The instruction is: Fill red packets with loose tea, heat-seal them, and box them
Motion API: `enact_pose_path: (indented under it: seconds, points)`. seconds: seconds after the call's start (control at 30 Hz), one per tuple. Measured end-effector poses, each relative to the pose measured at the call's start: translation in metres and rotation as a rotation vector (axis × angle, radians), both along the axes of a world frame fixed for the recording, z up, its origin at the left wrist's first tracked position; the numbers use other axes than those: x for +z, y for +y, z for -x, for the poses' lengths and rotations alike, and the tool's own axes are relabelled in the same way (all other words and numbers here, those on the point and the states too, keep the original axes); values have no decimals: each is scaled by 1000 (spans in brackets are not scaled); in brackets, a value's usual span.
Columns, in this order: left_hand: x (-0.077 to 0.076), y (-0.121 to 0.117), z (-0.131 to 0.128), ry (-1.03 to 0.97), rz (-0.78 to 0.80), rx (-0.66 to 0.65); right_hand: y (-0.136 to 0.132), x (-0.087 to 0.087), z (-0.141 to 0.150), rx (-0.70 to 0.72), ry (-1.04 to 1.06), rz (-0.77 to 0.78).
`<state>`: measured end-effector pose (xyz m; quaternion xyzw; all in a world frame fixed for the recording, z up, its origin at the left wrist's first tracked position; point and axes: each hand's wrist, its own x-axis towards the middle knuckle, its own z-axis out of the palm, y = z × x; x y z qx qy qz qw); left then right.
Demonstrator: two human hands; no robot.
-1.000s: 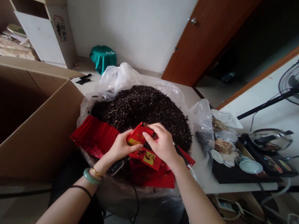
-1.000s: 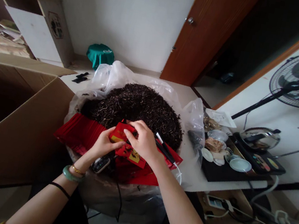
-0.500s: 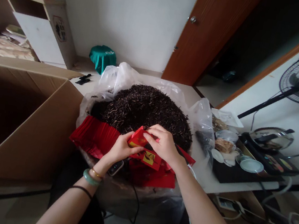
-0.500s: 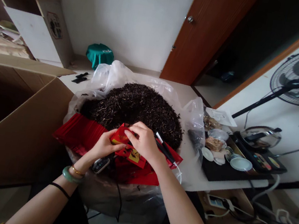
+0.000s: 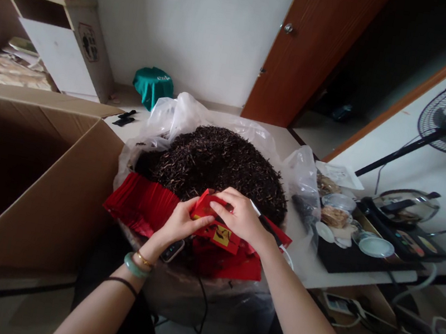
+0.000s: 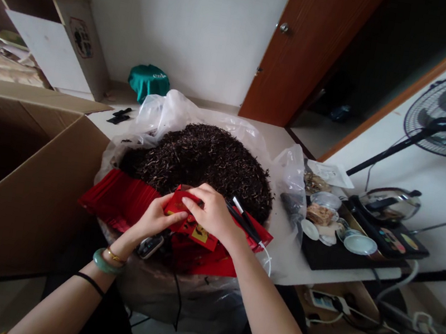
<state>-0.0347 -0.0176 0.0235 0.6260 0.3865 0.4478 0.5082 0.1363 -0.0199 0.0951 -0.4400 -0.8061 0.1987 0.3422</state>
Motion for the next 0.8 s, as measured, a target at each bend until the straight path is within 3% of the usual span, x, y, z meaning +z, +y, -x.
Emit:
enact_pose_path:
  seconds: [0.27,0.47,0.8]
  points:
    - [0,0,-2,-9,29,-41,0,-4,-5,28,12,-46]
    - [6,-2,-2,-59,-69,28,-2,-8,0,-38,129,-96]
    - [5,-1,-5,-273,137,103,2,-16,5,-166,231,108]
